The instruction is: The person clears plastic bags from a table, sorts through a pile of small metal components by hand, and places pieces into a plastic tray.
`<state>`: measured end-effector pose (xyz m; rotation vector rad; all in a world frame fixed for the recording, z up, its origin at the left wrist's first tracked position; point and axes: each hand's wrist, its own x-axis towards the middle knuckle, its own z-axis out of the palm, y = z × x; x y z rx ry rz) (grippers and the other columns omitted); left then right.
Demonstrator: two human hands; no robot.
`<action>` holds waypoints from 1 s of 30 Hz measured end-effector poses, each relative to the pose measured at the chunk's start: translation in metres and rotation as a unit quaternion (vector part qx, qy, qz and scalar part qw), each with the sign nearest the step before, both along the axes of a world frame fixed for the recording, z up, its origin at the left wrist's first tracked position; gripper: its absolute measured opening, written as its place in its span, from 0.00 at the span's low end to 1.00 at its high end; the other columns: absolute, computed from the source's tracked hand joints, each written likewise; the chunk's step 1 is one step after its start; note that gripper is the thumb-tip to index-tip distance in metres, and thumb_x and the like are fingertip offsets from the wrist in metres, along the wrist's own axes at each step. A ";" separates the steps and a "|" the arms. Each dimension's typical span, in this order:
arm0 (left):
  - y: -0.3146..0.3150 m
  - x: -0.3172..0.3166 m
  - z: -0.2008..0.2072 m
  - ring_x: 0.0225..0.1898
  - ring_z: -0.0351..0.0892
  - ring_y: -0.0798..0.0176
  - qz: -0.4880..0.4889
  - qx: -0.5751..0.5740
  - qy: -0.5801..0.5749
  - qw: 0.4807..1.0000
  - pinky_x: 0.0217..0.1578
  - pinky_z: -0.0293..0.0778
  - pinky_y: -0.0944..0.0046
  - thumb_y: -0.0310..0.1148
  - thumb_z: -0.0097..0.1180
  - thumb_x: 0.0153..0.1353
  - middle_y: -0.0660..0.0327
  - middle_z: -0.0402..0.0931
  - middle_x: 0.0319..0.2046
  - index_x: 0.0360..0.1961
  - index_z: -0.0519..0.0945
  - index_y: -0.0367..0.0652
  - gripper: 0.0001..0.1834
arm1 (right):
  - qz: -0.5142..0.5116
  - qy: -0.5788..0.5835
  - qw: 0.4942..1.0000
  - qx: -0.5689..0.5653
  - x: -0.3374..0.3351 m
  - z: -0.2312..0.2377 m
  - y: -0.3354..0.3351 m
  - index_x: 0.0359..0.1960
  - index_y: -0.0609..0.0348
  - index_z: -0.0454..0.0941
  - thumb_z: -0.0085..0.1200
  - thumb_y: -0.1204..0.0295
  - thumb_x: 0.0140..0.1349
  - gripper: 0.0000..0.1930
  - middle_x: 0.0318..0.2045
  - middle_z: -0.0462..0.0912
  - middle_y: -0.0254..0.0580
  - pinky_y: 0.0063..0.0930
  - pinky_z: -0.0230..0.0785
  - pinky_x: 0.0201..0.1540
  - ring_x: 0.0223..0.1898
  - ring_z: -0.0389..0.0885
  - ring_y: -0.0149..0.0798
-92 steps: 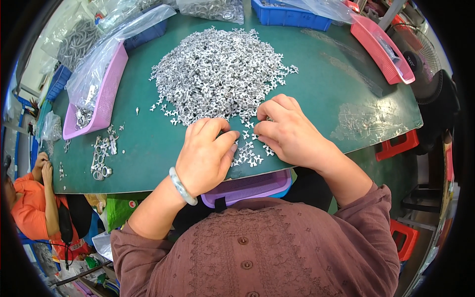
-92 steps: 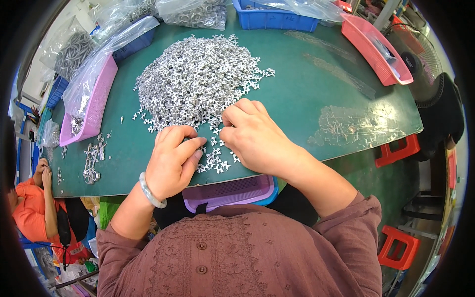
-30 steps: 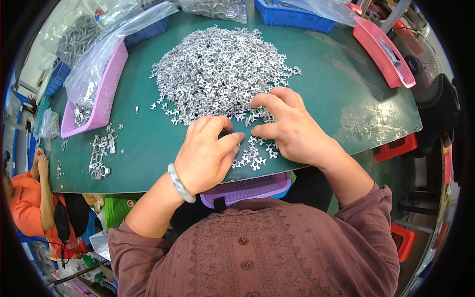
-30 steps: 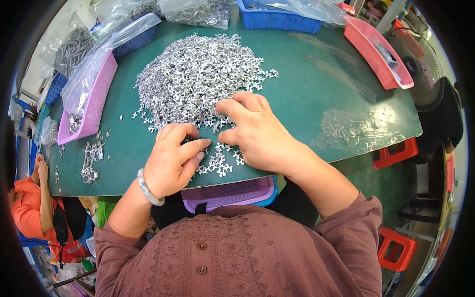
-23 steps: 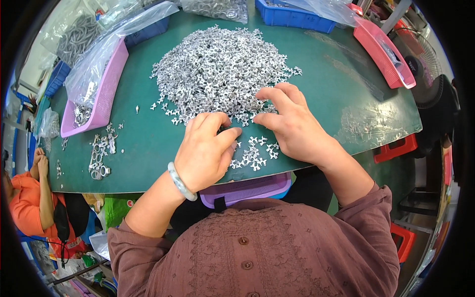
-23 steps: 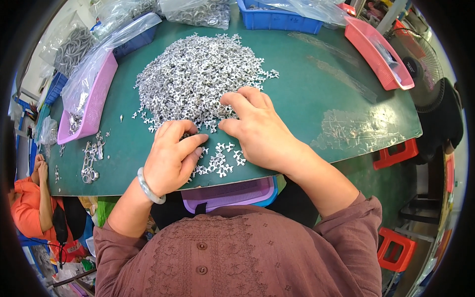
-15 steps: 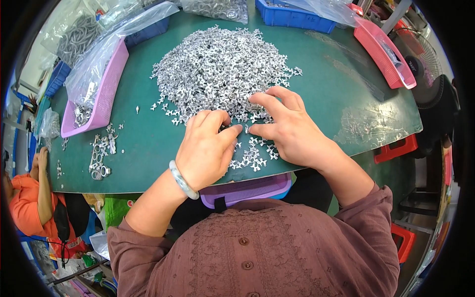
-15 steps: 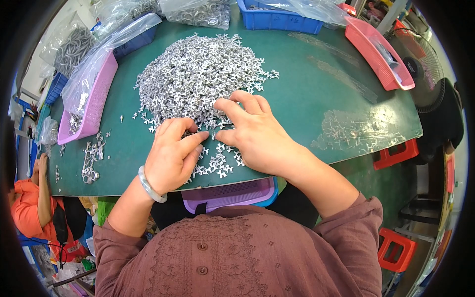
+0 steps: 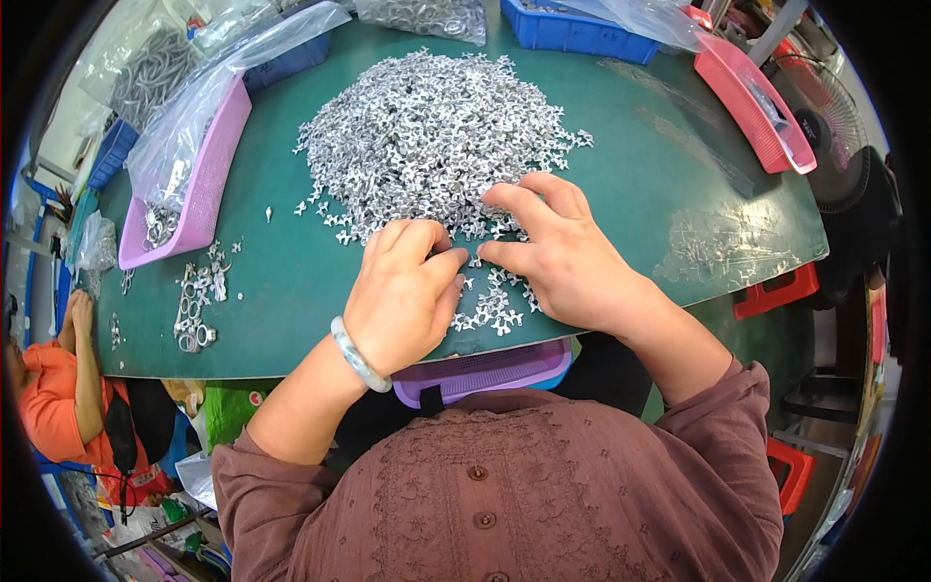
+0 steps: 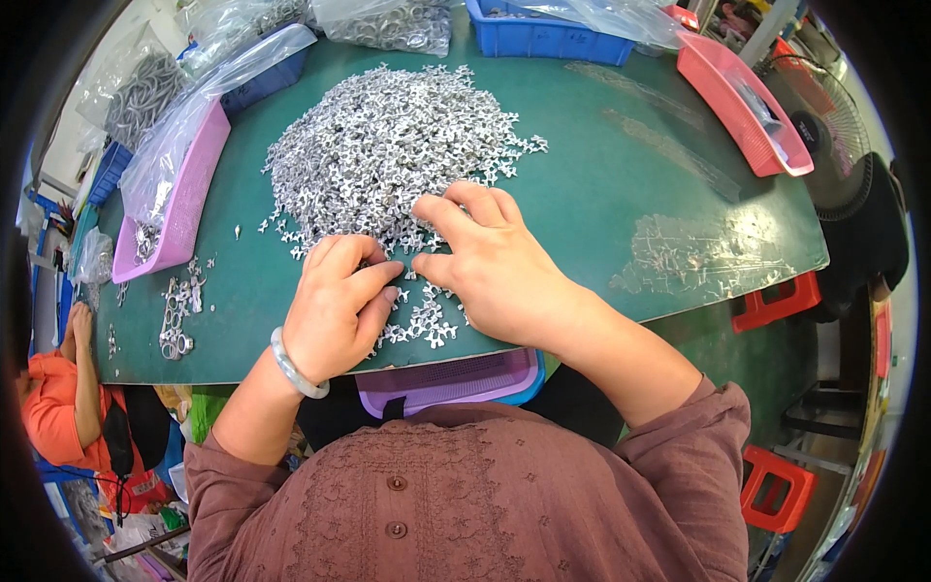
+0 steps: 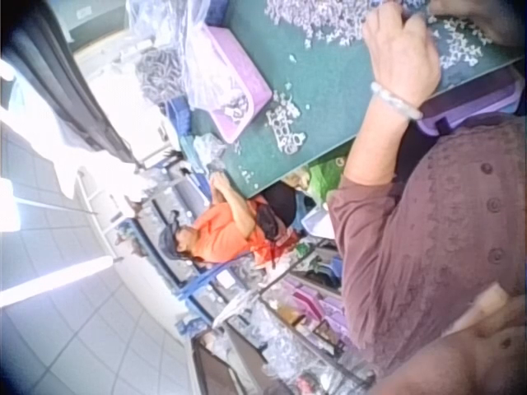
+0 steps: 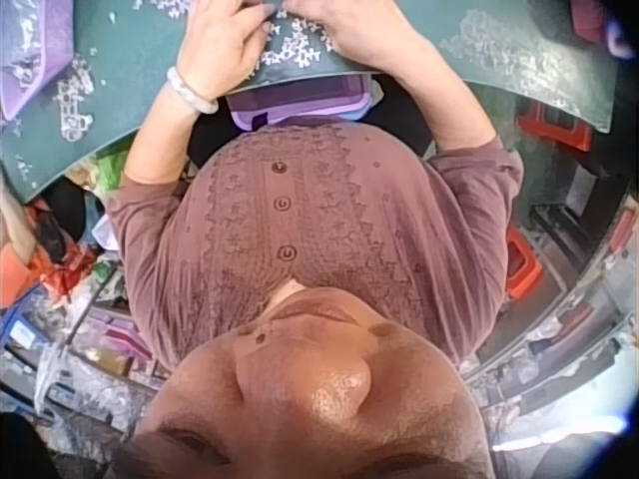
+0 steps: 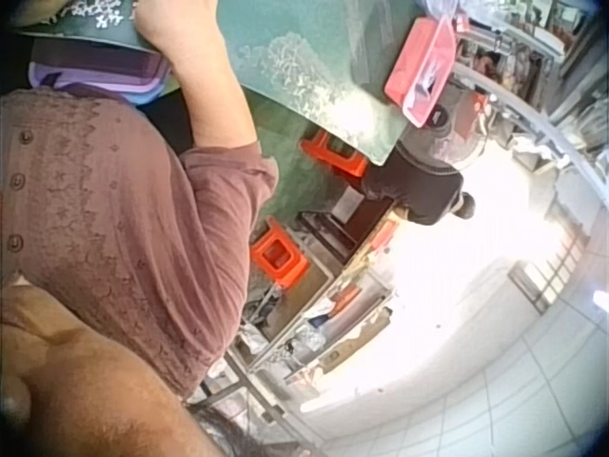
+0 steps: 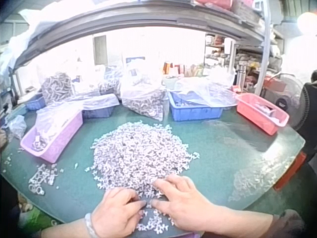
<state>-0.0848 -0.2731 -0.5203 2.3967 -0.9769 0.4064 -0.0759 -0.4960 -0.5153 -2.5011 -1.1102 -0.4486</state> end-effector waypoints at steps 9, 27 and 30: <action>0.003 0.000 -0.001 0.41 0.74 0.52 -0.004 -0.008 -0.005 1.000 0.46 0.68 0.55 0.22 0.64 0.48 0.57 0.75 0.37 0.38 0.84 0.38 0.13 | -0.008 -0.004 1.000 0.025 0.007 0.001 0.004 0.27 0.58 0.84 0.56 0.75 0.49 0.05 0.35 0.76 0.40 0.39 0.65 0.50 0.44 0.72 0.45; -0.002 -0.004 0.002 0.42 0.74 0.52 -0.015 -0.014 0.004 1.000 0.46 0.68 0.55 0.23 0.63 0.50 0.58 0.74 0.38 0.39 0.84 0.38 0.13 | 0.009 0.058 0.997 0.052 0.001 0.010 -0.014 0.31 0.57 0.83 0.60 0.74 0.55 0.03 0.32 0.75 0.38 0.37 0.64 0.45 0.40 0.72 0.44; -0.003 -0.004 0.002 0.42 0.74 0.53 -0.020 0.001 0.012 1.000 0.47 0.68 0.56 0.23 0.63 0.50 0.58 0.74 0.37 0.39 0.84 0.39 0.13 | 0.001 0.072 0.997 0.032 -0.009 0.003 -0.025 0.33 0.57 0.83 0.59 0.75 0.54 0.06 0.33 0.75 0.38 0.37 0.64 0.44 0.40 0.72 0.44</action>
